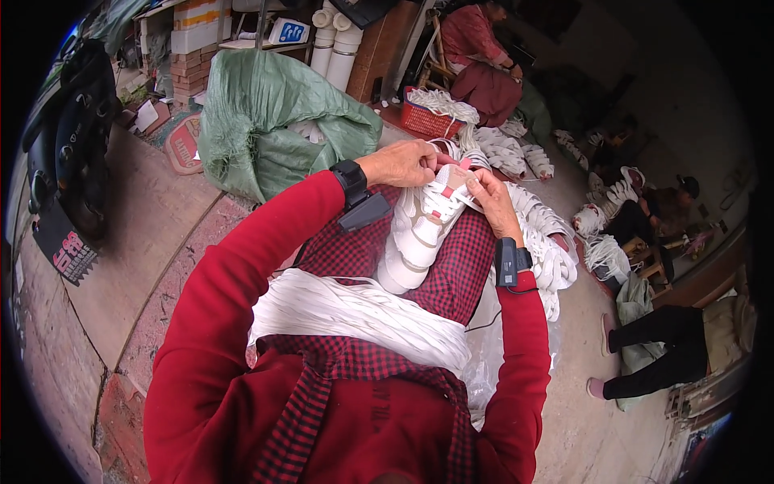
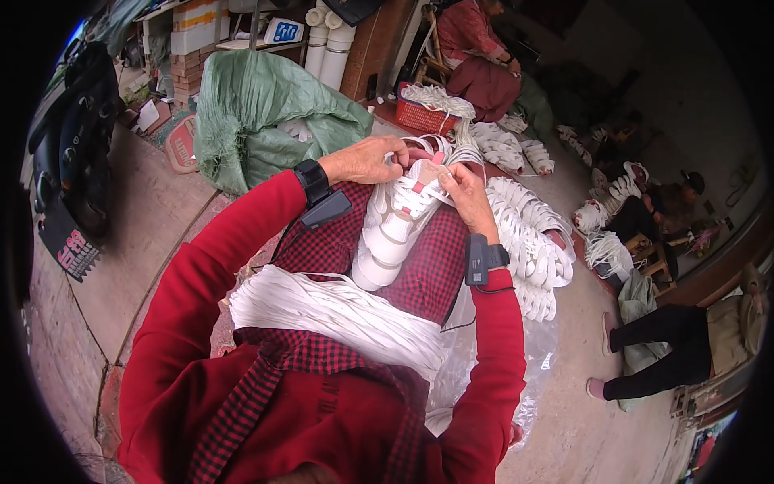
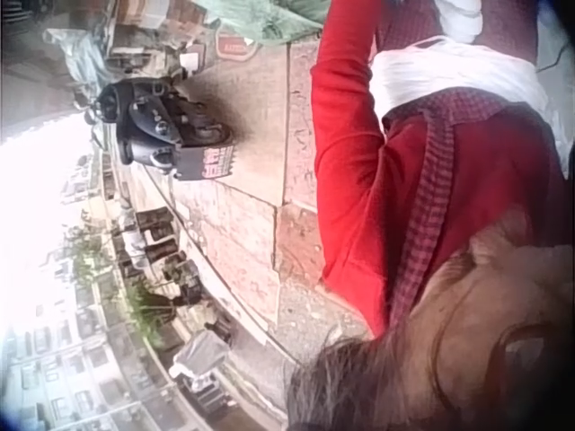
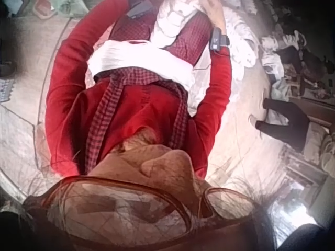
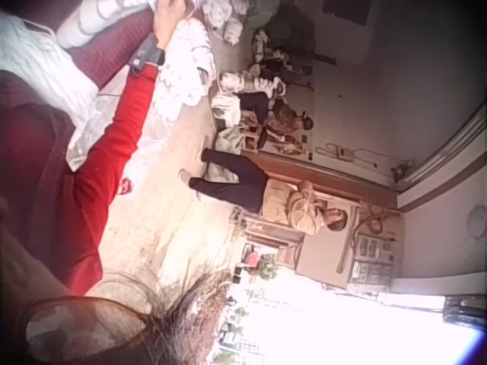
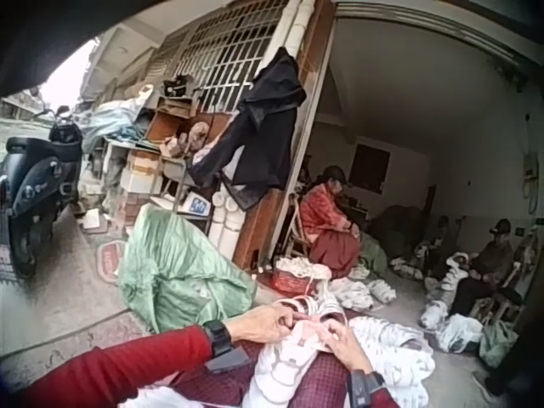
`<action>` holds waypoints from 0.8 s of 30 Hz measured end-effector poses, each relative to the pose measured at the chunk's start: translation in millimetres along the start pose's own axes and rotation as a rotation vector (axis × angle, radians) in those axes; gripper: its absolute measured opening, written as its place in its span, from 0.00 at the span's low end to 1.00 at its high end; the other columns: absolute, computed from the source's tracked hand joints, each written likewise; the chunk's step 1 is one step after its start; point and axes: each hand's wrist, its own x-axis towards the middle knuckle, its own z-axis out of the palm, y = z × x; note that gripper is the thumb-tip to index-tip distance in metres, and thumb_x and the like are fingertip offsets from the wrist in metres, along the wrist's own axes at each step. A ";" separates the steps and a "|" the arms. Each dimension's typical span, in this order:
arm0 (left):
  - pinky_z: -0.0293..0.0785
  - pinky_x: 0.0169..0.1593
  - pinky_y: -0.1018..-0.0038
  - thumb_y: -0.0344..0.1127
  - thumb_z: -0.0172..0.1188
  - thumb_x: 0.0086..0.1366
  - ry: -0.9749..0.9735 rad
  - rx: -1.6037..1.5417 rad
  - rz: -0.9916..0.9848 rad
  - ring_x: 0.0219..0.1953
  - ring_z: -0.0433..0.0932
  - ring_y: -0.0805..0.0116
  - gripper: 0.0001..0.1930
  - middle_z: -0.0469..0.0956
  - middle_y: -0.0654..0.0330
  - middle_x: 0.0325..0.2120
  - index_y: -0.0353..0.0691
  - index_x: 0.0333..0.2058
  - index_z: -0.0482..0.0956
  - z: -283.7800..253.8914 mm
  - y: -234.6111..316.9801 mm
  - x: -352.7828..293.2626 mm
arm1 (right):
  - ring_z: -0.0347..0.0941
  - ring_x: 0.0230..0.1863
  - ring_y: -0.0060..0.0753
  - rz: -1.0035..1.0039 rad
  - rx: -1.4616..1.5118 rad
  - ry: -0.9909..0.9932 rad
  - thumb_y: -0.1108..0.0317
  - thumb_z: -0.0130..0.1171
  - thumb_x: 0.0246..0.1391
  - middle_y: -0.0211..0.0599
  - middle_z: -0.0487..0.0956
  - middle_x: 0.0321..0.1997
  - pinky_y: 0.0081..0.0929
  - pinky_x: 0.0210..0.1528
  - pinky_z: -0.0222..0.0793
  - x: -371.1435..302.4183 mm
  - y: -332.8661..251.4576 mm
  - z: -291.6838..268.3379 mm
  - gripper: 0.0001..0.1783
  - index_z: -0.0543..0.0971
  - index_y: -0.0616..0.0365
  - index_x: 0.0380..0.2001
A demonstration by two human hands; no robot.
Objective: The recorder is lacing a white and pink Reebok shoe while sitting among a large pile of shoe components.
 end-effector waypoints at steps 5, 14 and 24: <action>0.72 0.45 0.62 0.33 0.55 0.55 0.093 0.151 0.161 0.38 0.77 0.49 0.09 0.78 0.48 0.34 0.32 0.28 0.77 6.3 -10.4 -11.7 | 0.63 0.33 0.12 0.117 0.049 -0.043 0.57 0.57 0.63 0.20 0.73 0.31 0.13 0.38 0.59 -3.2 -17.9 1.3 0.14 0.76 0.57 0.33; 0.73 0.42 0.67 0.32 0.58 0.57 0.118 -0.016 0.193 0.35 0.76 0.57 0.07 0.75 0.52 0.36 0.33 0.32 0.77 5.0 3.4 -37.4 | 0.66 0.29 0.17 0.082 -0.279 -0.073 0.54 0.53 0.63 0.23 0.73 0.30 0.19 0.27 0.65 -8.0 -33.7 17.7 0.15 0.75 0.55 0.39; 0.74 0.33 0.67 0.39 0.67 0.57 0.114 0.112 0.178 0.26 0.79 0.61 0.14 0.78 0.55 0.20 0.33 0.25 0.78 -5.1 -10.9 -36.0 | 0.73 0.22 0.35 -0.112 -0.750 0.245 0.60 0.59 0.58 0.44 0.75 0.20 0.35 0.30 0.68 -28.1 -54.1 30.9 0.16 0.78 0.65 0.32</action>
